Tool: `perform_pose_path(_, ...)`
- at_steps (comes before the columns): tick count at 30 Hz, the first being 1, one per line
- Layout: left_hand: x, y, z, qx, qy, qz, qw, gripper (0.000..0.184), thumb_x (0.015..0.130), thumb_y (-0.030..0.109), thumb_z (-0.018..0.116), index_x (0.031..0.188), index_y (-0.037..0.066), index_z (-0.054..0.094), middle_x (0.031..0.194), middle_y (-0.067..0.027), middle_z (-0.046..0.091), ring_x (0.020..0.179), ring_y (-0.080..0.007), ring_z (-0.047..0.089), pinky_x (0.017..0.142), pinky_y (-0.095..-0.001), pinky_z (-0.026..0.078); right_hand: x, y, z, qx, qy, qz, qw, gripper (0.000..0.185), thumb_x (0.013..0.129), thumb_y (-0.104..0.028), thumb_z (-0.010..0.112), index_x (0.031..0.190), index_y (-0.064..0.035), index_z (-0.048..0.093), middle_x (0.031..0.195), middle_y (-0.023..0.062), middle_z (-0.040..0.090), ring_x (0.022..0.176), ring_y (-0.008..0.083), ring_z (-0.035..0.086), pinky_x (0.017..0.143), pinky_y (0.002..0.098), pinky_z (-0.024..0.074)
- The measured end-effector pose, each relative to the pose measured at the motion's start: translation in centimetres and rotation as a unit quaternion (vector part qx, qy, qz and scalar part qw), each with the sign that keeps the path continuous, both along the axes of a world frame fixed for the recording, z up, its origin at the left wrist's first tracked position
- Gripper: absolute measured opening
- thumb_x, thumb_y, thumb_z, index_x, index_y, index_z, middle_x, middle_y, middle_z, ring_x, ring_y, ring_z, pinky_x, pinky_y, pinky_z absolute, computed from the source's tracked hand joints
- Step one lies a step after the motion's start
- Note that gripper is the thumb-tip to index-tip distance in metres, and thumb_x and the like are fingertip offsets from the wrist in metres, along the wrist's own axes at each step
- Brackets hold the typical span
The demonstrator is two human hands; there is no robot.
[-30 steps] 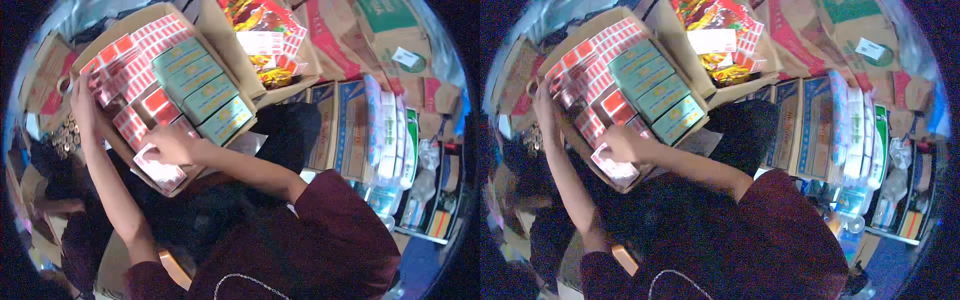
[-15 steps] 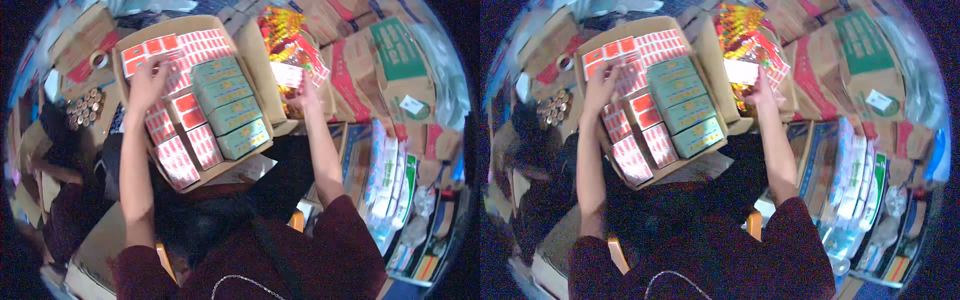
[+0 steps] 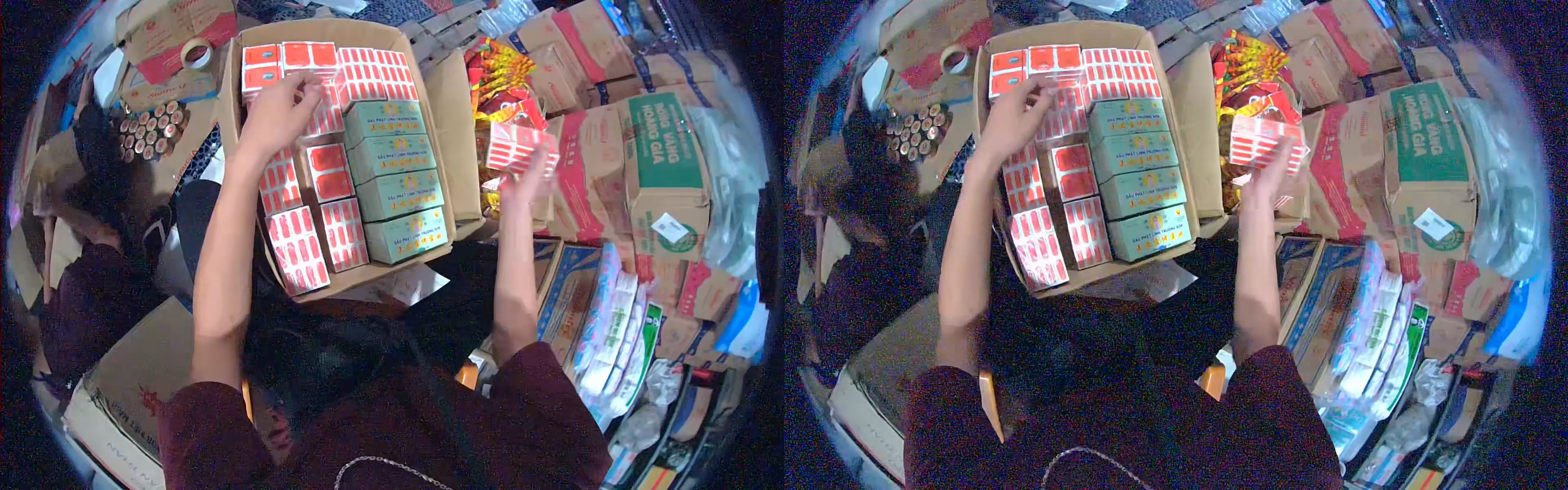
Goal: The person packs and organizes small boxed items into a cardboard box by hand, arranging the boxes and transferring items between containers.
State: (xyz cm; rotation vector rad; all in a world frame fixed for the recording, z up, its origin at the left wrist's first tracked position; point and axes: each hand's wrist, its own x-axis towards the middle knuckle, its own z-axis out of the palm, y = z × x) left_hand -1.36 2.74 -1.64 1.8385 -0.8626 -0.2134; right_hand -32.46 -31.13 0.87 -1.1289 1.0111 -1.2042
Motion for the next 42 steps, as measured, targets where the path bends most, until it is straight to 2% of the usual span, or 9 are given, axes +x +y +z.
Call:
perform_pose_path(4,-0.3,-0.4,-0.3,-0.024,-0.006,-0.001,1.0,0.033,0.099,0.03,0.059,0.115,0.002,0.069,0.096,-0.0151,0.074,0.086,-0.0258,0.072,0.081,-0.0375,0.054,2.8,10.5,7.5,-0.104,0.062,-0.059,0.991,0.05,0.095,-0.031,0.071,0.138,-0.0125,0.053,0.129,0.006,0.062,0.104,0.0179,0.067,0.082,0.0373,0.0575)
perform_pose_path(8,-0.3,-0.8,-0.2,-0.01,-0.012,-0.014,1.0,0.034,0.099,0.03,0.06,0.114,0.002,0.069,0.095,-0.0144,0.074,0.085,-0.0253,0.071,0.081,-0.0364,0.055,5.8,17.7,8.8,-0.152,0.131,0.26,0.945,0.046,0.091,-0.017,0.075,0.132,-0.0087,0.056,0.131,0.0062,0.06,0.102,0.0168,0.068,0.077,0.029,0.0579)
perform_pose_path(12,-1.0,0.1,0.2,0.007,-0.007,-0.028,1.0,0.034,0.098,0.03,0.06,0.114,0.002,0.069,0.095,-0.0145,0.074,0.084,-0.0249,0.072,0.08,-0.0359,0.055,9.0,22.7,3.4,-0.37,0.243,0.347,0.827,0.041,0.088,-0.03,0.077,0.121,-0.008,0.066,0.133,0.0101,0.063,0.096,0.0231,0.072,0.076,0.0338,0.0593)
perform_pose_path(23,-0.9,0.3,-1.3,0.145,-0.016,-0.096,0.985,0.041,0.099,0.041,0.059,0.108,0.003,0.071,0.085,-0.0201,0.072,0.083,-0.0352,0.072,0.079,-0.0441,0.054,8.4,24.4,0.9,-0.419,0.59,0.489,0.487,0.049,0.086,-0.048,0.071,0.116,-0.0099,0.072,0.112,0.0123,0.071,0.141,0.0378,0.042,0.109,0.0549,0.0357)
perform_pose_path(28,-3.8,-0.8,-2.5,0.316,-0.013,-0.284,0.905,0.053,0.098,0.05,0.055,0.092,0.0,0.072,0.084,-0.0237,0.071,0.086,-0.0417,0.07,0.08,-0.0491,0.054,5.3,22.2,0.5,-0.515,0.499,0.453,0.529,0.038,0.089,-0.037,0.071,0.114,-0.0075,0.073,0.113,0.0124,0.072,0.131,0.0332,0.054,0.104,0.0488,0.0431)
perform_pose_path(31,-6.0,-1.5,-3.0,0.35,-0.009,-0.34,0.873,0.06,0.095,0.056,0.056,0.084,-0.001,0.072,0.083,-0.0242,0.071,0.086,-0.0424,0.07,0.078,-0.0499,0.054,4.4,18.0,1.8,-0.348,0.318,0.368,0.802,0.033,0.09,-0.026,0.072,0.117,-0.0061,0.071,0.118,0.0127,0.072,0.119,0.0273,0.063,0.099,0.0408,0.0482)
perform_pose_path(36,-7.4,-1.4,0.7,0.37,-0.031,-0.374,0.85,0.066,0.089,0.063,0.06,0.083,-0.001,0.074,0.083,-0.026,0.07,0.085,-0.0426,0.07,0.077,-0.0498,0.054,-2.1,1.5,1.1,-0.375,0.378,0.02,0.846,0.047,0.091,-0.018,0.074,0.133,-0.0052,0.059,0.121,0.011,0.069,0.105,0.0198,0.066,0.09,0.0341,0.0528)
perform_pose_path(38,-7.2,-1.7,1.4,0.386,-0.036,-0.38,0.84,0.067,0.088,0.064,0.061,0.084,-0.001,0.074,0.084,-0.0265,0.07,0.086,-0.0426,0.07,0.077,-0.0495,0.054,-5.5,-4.3,-0.3,-0.157,0.347,-0.015,0.924,0.061,0.088,-0.018,0.077,0.141,-0.0031,0.049,0.123,0.0148,0.066,0.111,0.0222,0.063,0.091,0.0333,0.0523)
perform_pose_path(42,-7.2,-1.5,-0.6,0.377,-0.04,-0.344,0.859,0.07,0.089,0.065,0.06,0.091,-0.003,0.073,0.088,-0.0273,0.071,0.091,-0.0428,0.07,0.081,-0.0478,0.055,-10.6,-8.9,-3.7,-0.209,0.442,0.103,0.866,0.072,0.084,-0.03,0.08,0.141,-0.0004,0.048,0.128,0.0213,0.062,0.113,0.0318,0.063,0.103,0.0416,0.0478)
